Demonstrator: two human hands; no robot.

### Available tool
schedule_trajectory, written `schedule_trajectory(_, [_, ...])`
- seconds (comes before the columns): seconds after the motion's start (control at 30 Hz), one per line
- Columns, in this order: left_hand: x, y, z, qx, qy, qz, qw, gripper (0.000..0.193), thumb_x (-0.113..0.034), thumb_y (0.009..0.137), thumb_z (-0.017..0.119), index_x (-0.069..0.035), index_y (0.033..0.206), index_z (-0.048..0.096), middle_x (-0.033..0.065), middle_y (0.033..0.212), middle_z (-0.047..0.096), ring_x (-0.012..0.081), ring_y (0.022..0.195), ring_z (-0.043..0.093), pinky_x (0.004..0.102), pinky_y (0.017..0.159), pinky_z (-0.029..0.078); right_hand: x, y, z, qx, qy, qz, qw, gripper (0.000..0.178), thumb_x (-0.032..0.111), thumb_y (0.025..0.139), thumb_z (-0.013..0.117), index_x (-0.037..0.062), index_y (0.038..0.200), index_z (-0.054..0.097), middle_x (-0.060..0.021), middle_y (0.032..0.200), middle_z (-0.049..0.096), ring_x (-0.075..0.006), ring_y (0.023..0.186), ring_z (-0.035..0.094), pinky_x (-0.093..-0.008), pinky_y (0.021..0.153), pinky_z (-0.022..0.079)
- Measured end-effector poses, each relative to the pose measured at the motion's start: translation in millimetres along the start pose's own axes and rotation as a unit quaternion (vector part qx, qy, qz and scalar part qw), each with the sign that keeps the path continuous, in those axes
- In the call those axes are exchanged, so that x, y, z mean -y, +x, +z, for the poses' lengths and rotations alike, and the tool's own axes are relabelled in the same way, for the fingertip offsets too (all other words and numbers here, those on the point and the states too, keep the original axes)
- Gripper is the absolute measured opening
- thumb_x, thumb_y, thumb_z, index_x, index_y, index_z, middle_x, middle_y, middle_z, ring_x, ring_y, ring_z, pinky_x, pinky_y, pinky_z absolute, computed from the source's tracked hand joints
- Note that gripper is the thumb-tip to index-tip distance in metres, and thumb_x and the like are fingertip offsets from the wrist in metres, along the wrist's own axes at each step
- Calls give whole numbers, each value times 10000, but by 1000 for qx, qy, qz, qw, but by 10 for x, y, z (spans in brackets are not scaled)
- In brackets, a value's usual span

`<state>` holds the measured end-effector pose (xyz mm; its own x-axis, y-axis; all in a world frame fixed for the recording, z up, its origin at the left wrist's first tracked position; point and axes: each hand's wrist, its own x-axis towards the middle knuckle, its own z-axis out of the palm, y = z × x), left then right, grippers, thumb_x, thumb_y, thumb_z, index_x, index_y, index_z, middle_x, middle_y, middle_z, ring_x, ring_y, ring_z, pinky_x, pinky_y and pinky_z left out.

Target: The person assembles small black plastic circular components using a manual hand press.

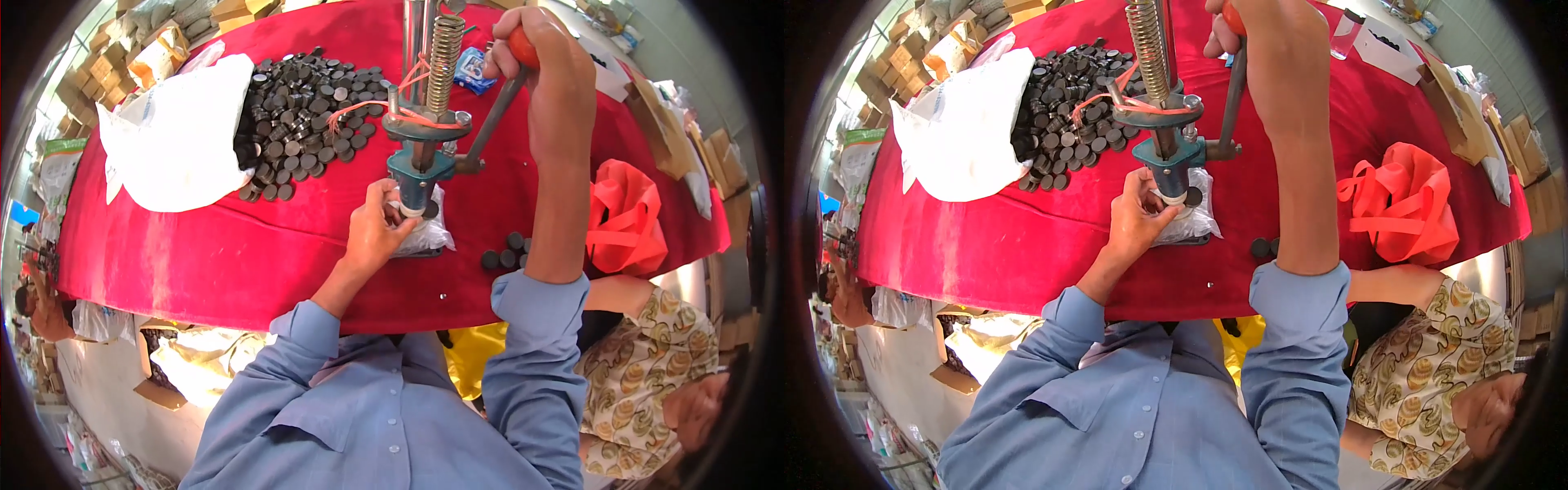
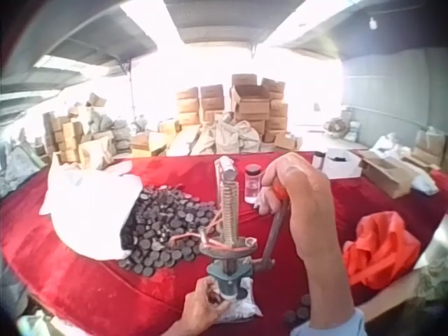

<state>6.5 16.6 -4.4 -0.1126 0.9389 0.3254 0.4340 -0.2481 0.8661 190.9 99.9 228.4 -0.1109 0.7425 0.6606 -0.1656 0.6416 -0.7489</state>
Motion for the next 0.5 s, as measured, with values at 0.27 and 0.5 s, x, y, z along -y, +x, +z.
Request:
schedule_trajectory(0.27, [41, -69, -96, -15, 27, 6, 999, 722, -81, 734, 880, -51, 1308, 443, 92, 993, 698, 190, 648, 678, 340, 586, 564, 73, -433, -7, 1, 47, -88, 995, 337, 247, 1054, 476, -35, 935, 616, -54, 708, 539, -122, 621, 534, -292, 625, 471])
schedule_trajectory(0.5, [-16, -313, -468, -29, 11, 3, 1000, 718, -71, 739, 872, -51, 1317, 448, 75, 1007, 721, 158, 662, 669, 309, 610, 557, 162, -566, 84, -9, 58, -73, 996, 325, 241, 1057, 490, -35, 944, 619, -48, 706, 540, -117, 603, 518, -286, 613, 457])
